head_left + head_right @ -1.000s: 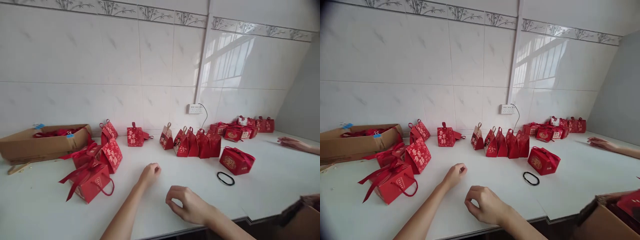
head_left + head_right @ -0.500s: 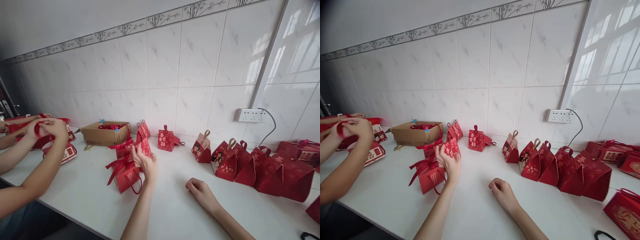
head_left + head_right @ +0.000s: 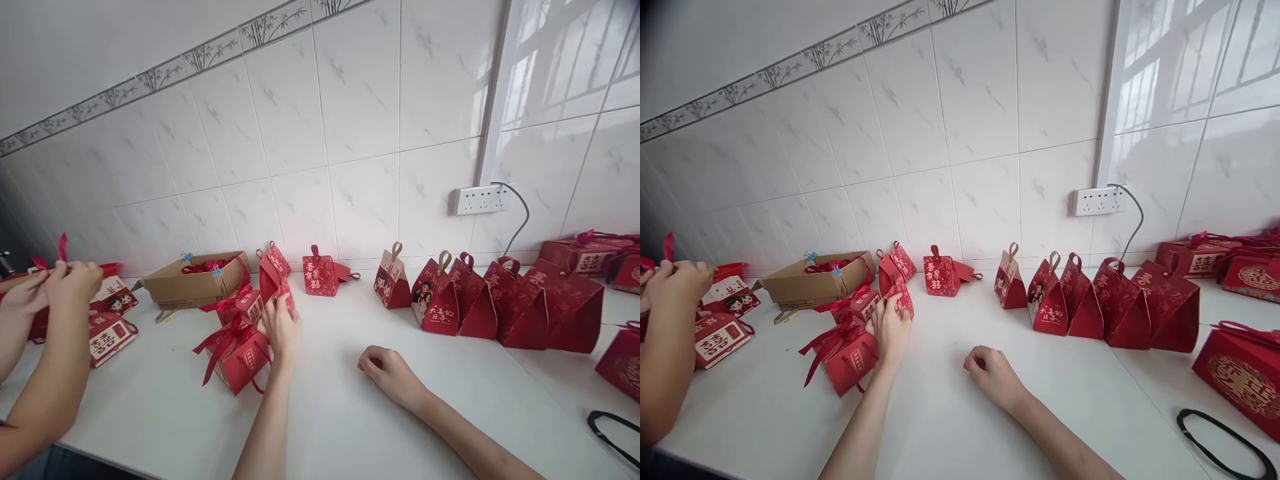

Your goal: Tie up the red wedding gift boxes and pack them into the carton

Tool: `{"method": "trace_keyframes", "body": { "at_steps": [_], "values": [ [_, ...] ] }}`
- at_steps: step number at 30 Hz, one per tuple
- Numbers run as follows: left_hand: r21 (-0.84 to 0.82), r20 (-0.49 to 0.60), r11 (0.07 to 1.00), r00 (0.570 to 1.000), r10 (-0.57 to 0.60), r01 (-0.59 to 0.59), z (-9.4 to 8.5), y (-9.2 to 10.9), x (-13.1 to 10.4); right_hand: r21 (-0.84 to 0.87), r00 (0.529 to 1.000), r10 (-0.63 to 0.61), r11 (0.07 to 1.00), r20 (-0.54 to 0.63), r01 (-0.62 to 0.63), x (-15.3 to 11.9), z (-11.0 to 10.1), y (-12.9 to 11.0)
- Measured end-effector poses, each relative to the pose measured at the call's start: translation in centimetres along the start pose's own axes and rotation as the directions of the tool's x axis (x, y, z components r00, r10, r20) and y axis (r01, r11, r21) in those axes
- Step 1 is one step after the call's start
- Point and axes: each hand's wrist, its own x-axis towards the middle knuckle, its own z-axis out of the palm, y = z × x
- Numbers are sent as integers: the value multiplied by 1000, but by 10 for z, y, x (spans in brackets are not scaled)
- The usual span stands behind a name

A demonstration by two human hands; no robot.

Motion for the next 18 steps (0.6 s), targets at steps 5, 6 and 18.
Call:
{"method": "trace_keyframes", "body": {
  "at_steps": [5,6,18],
  "values": [
    [-282,56,926,959,278,-252,10,6,-14,75,987,-39,996,-155,51,4,-12,-1],
    [-388,68,873,936,346,-295,12,10,-20,108,973,-42,992,-228,68,4,-17,-2],
    [-791,582,463,722,373,399,9,54,-75,310,941,-91,930,-326,197,-16,-66,-3]
  ]
}}
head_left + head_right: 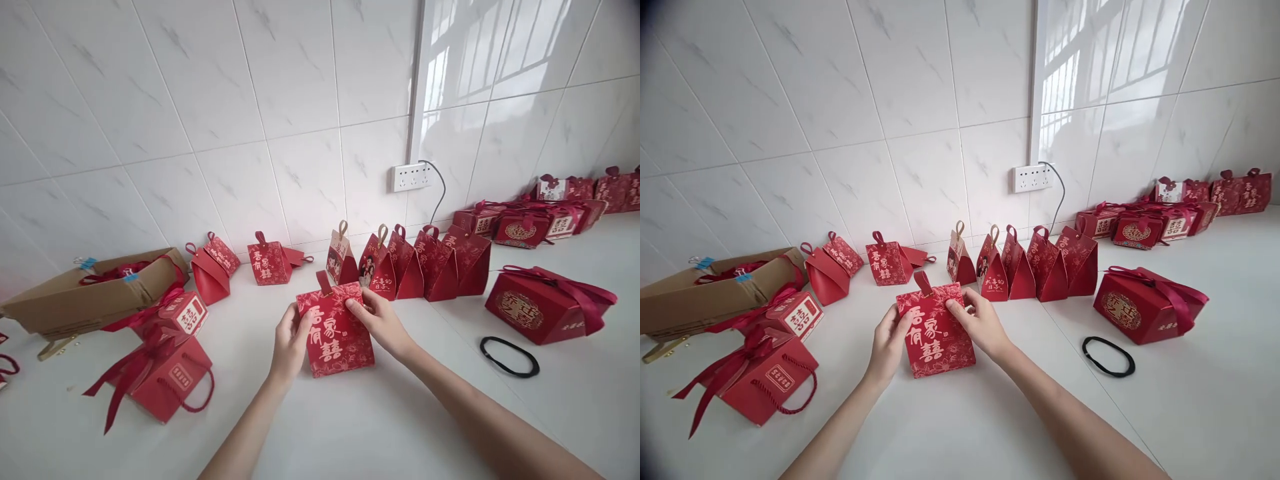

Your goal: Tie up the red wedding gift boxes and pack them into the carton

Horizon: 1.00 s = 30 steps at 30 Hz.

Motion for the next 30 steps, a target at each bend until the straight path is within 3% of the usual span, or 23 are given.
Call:
{"method": "trace_keyframes", "body": {
  "at_steps": [2,6,8,11,16,30],
  "values": [
    [-68,0,994,997,-81,81,1,2,1,-53,1000,-9,999,-1,9,-3,1,-4],
    [-109,72,974,979,-192,199,-2,13,-3,-56,992,2,998,129,5,-9,4,-14],
    [-49,52,986,986,-157,160,-2,20,-7,-31,990,-8,999,143,13,-12,6,-17],
    [102,-7,994,1000,-28,29,1,26,-12,3,996,-61,998,62,61,-17,8,-20],
    [228,24,966,992,120,-123,8,27,-17,-9,989,-139,990,-51,139,-23,13,-24],
    [234,-5,956,983,184,-178,14,26,-19,32,994,-65,997,-85,68,-23,16,-24]
  ]
}}
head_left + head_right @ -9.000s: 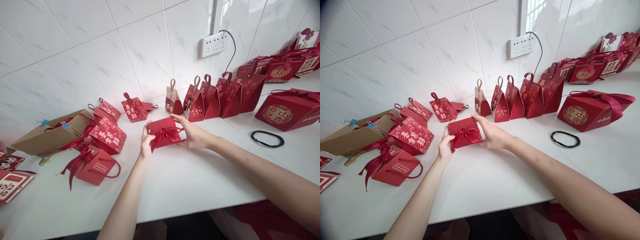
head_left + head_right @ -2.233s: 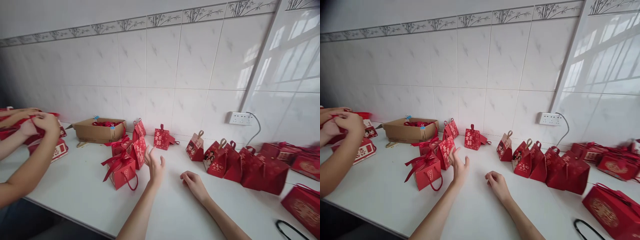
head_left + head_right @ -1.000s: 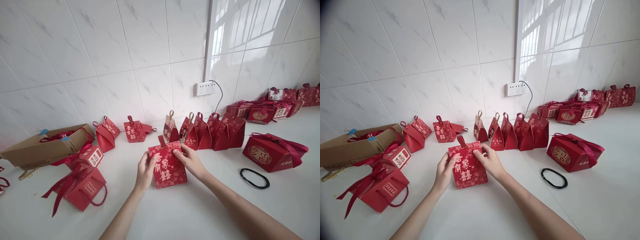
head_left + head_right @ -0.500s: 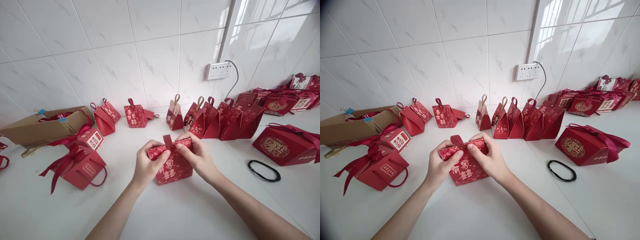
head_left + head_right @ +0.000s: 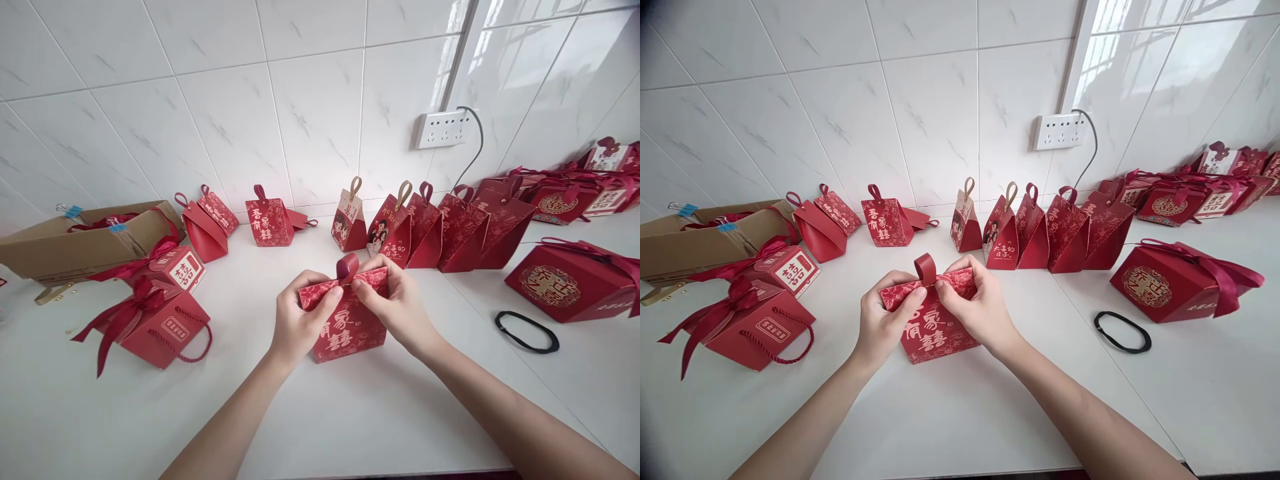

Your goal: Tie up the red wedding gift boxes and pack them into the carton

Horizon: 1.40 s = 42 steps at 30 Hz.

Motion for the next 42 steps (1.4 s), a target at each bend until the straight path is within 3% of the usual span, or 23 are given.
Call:
{"method": "trace_keyframes", "body": {
  "at_steps": [12,18,23,38,40,42],
  "values": [
    [-3,-5,999,999,51,-51,1,-1,0,-69,996,-87,994,-2,87,1,-1,4],
    [2,-105,974,968,226,-227,-3,2,0,-38,990,-122,991,65,125,1,-2,0],
    [41,-98,958,953,286,-283,-6,5,1,-11,985,-121,992,123,123,0,-2,-1],
    [-77,-9,985,988,157,-157,-9,1,1,41,986,-63,998,155,57,1,-3,1],
    [-179,15,979,995,98,-93,-11,0,3,80,988,-23,997,154,10,1,-4,2],
    [-379,93,924,996,-14,48,-14,-1,6,176,989,48,982,142,-73,3,-5,4]
  ]
}}
